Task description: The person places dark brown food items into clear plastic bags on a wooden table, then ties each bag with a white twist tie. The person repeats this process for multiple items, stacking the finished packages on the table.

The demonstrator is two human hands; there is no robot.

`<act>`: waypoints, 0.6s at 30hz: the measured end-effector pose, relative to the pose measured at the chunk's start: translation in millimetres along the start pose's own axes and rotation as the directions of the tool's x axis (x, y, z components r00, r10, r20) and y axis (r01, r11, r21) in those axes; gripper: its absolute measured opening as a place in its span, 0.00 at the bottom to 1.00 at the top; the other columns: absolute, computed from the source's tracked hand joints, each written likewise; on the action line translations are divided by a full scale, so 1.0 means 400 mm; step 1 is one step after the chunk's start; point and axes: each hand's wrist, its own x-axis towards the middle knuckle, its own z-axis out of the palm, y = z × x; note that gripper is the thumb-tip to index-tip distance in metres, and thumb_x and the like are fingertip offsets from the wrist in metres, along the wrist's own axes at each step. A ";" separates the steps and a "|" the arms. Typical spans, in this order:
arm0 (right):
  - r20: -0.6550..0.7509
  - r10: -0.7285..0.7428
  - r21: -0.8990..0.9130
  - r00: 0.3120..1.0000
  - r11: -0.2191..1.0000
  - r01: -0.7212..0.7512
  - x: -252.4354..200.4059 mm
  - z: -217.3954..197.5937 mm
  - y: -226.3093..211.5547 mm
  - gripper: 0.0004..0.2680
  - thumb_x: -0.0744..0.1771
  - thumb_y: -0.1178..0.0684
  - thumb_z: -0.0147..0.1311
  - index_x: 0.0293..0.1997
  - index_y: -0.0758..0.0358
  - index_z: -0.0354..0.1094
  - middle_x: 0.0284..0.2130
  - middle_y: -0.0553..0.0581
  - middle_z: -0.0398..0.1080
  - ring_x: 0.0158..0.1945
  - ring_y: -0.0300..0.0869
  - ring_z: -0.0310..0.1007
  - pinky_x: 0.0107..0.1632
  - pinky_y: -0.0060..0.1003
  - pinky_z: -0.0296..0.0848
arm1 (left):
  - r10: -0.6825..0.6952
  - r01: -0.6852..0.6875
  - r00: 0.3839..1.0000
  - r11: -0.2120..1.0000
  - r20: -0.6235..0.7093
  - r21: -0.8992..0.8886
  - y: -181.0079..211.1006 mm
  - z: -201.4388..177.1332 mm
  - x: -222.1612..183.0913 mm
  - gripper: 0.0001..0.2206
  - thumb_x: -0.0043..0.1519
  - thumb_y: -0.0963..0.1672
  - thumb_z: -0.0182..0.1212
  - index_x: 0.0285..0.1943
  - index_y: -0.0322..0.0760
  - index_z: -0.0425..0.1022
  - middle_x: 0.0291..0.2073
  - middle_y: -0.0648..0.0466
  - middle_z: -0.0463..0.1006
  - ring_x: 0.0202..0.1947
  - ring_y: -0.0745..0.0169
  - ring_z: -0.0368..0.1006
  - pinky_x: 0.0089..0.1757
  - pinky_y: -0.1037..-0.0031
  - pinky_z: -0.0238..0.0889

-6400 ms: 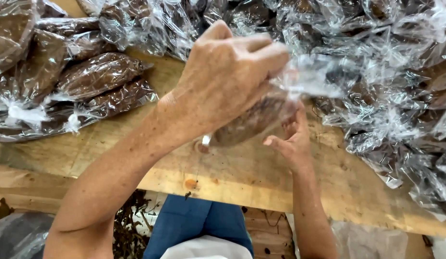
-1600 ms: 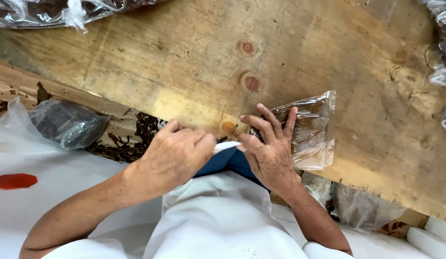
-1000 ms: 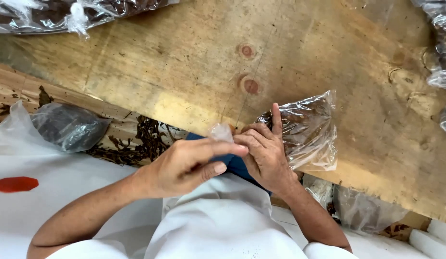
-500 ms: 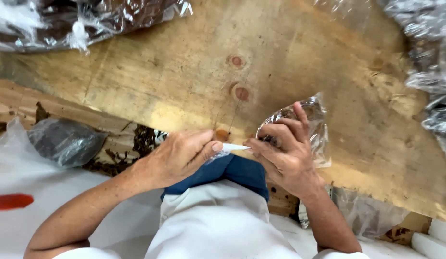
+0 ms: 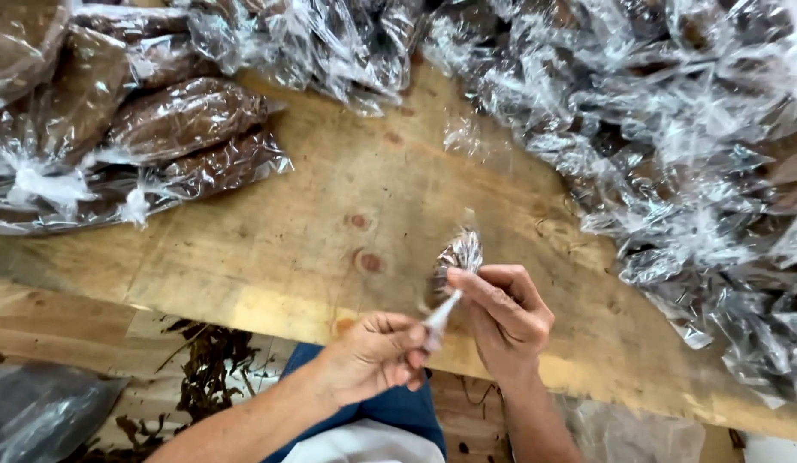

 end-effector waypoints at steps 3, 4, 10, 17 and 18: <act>-0.008 -0.051 0.278 0.999 0.959 0.051 0.015 -0.013 0.006 0.08 0.67 0.62 0.59 0.51 0.60 0.75 0.39 0.53 0.71 0.37 0.38 0.70 0.40 0.27 0.69 | -0.085 0.094 0.978 0.995 0.191 -0.040 -0.015 0.013 0.039 0.08 0.67 0.36 0.60 0.50 0.18 0.78 0.31 0.43 0.82 0.26 0.59 0.79 0.35 0.66 0.80; 0.112 -0.169 0.521 0.979 0.849 0.087 0.040 -0.025 -0.006 0.09 0.67 0.62 0.59 0.52 0.62 0.74 0.42 0.58 0.74 0.41 0.44 0.76 0.52 0.42 0.74 | -0.054 0.034 0.967 0.996 0.250 0.084 -0.008 0.008 0.057 0.09 0.67 0.37 0.60 0.52 0.20 0.78 0.34 0.43 0.82 0.30 0.59 0.80 0.37 0.68 0.79; 0.472 -0.382 0.651 0.795 0.758 -0.022 0.072 -0.105 0.054 0.09 0.68 0.51 0.61 0.54 0.44 0.74 0.65 0.53 0.63 0.76 0.55 0.50 0.81 0.66 0.41 | -0.016 -0.327 0.854 0.760 0.520 0.562 0.119 0.058 0.109 0.11 0.65 0.40 0.65 0.55 0.32 0.80 0.44 0.46 0.83 0.40 0.62 0.81 0.46 0.77 0.79; 0.311 -0.004 0.394 0.951 0.911 -0.125 0.061 -0.087 0.037 0.05 0.65 0.54 0.65 0.43 0.52 0.77 0.59 0.59 0.66 0.70 0.50 0.59 0.76 0.50 0.59 | 0.187 -0.500 0.863 0.174 0.470 0.848 0.230 0.240 0.042 0.08 0.64 0.44 0.64 0.48 0.37 0.83 0.36 0.53 0.84 0.28 0.71 0.80 0.31 0.84 0.73; 0.305 -0.005 0.391 0.952 0.912 -0.121 0.033 -0.066 0.060 0.05 0.65 0.54 0.65 0.43 0.52 0.77 0.59 0.59 0.66 0.70 0.50 0.59 0.76 0.50 0.59 | 0.182 -0.503 0.861 0.171 0.475 0.847 0.216 0.241 0.048 0.08 0.64 0.44 0.64 0.48 0.37 0.83 0.36 0.53 0.84 0.28 0.71 0.80 0.31 0.84 0.73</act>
